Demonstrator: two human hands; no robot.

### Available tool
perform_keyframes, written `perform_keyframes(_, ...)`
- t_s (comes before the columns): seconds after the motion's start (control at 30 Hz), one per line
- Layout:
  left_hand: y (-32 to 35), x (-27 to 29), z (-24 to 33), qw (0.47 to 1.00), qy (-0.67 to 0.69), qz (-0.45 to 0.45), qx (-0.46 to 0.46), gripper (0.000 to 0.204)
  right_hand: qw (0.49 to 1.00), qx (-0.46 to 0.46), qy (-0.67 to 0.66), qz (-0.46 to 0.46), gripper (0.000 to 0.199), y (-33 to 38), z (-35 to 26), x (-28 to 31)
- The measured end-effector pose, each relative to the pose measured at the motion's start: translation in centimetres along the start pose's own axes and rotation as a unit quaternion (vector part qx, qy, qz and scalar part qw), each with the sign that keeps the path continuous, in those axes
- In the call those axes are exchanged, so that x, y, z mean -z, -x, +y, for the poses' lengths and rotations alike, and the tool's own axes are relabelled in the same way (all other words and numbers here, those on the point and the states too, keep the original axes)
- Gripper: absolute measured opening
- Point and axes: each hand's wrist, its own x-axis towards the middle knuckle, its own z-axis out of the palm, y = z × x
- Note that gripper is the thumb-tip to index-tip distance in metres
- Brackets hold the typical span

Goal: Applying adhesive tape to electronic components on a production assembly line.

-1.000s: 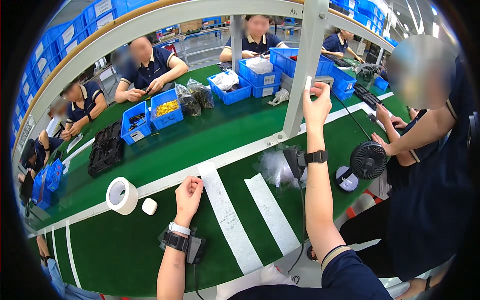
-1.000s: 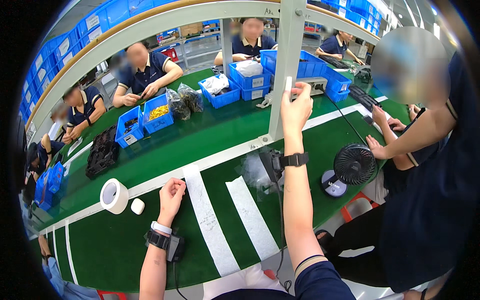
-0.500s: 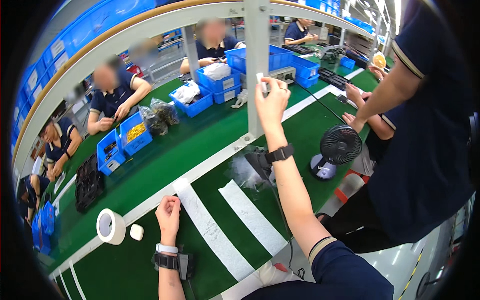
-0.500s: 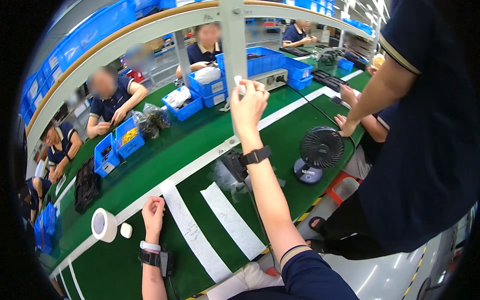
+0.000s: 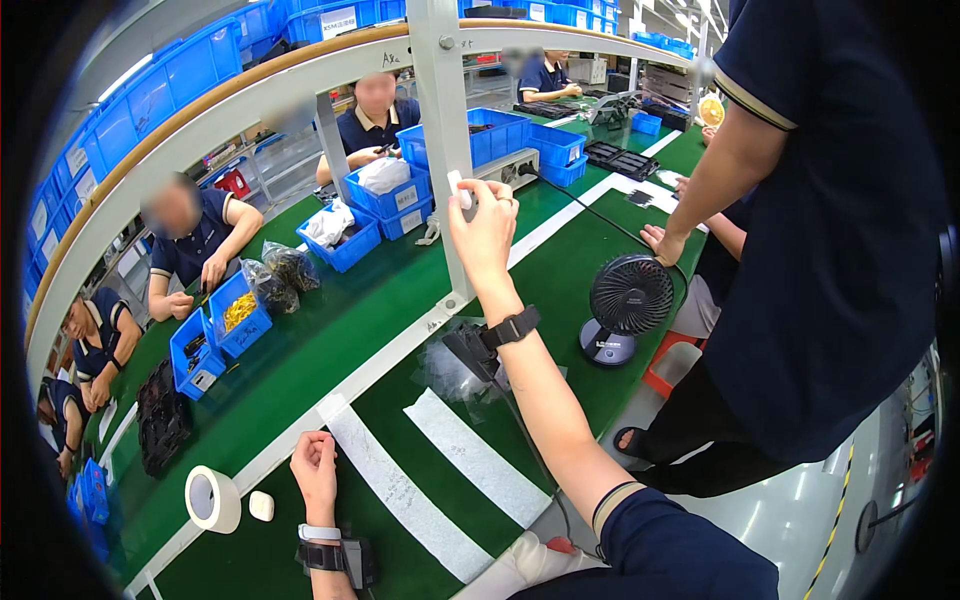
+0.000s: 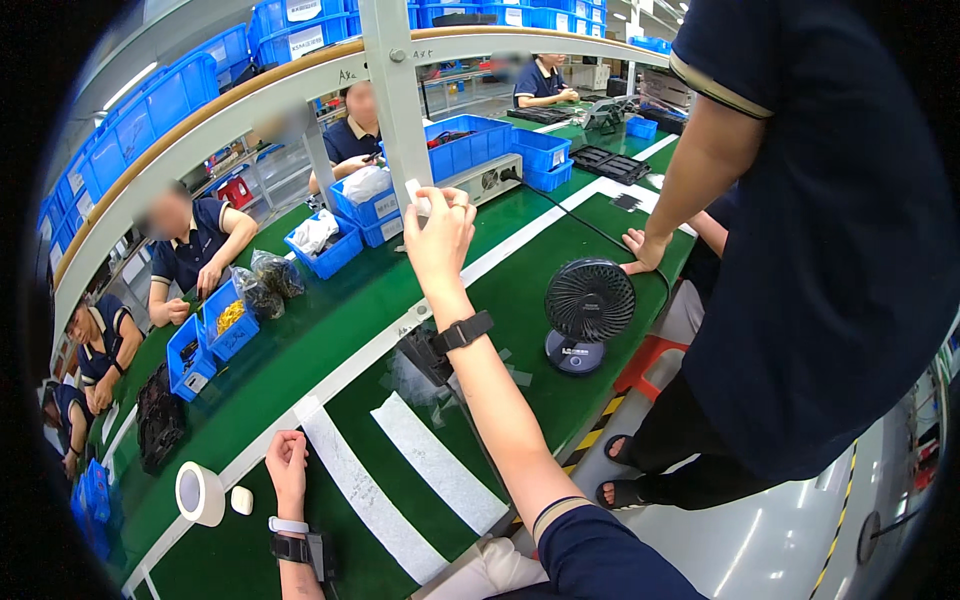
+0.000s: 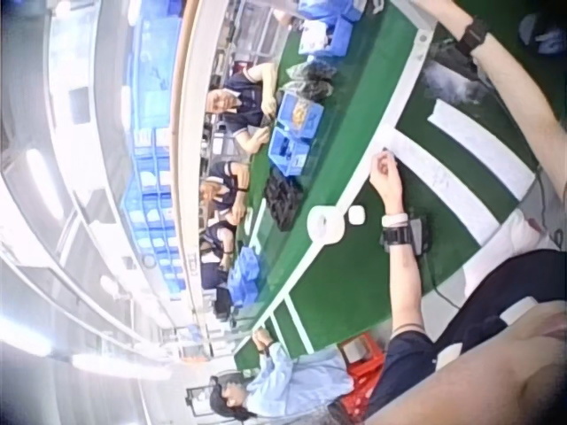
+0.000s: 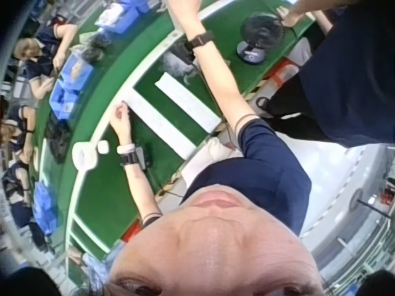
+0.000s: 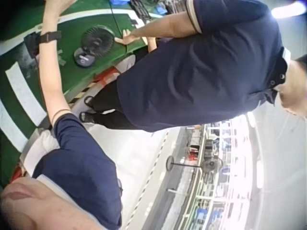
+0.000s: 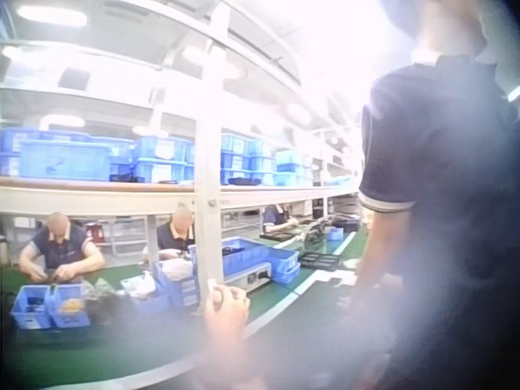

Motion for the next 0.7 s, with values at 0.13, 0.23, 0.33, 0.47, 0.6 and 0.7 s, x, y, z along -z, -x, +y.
perform_keyframes(0.13,0.00,0.09,-0.08,1.000,0.014,-0.012,0.008,0.006,0.998,-0.004,-0.052,-0.027,0.020,-0.13,0.02,-0.17)
perform_keyframes(0.23,-0.03,0.27,-0.11,1.000,0.001,0.000,-0.008,0.007,0.997,0.007,-0.079,-0.025,0.019,-0.45,-0.20,0.06)
perform_keyframes(0.33,-0.02,0.09,-0.29,1.000,0.008,-0.005,0.015,0.006,0.995,-0.006,-0.099,-0.018,0.017,-0.85,0.01,0.38)
perform_keyframes(0.47,0.03,0.17,-0.16,1.000,0.004,0.006,-0.004,0.006,0.995,-0.002,-0.098,0.004,0.019,-0.46,0.02,0.15)
perform_keyframes(0.6,-0.03,0.16,0.06,1.000,-0.002,-0.010,0.019,0.006,1.000,0.014,-0.018,0.002,0.021,0.00,0.29,-0.20)
perform_keyframes(0.7,-0.02,0.02,-0.05,1.000,0.002,-0.003,0.015,0.006,0.998,-0.025,-0.054,-0.029,0.021,-0.32,0.62,0.01)
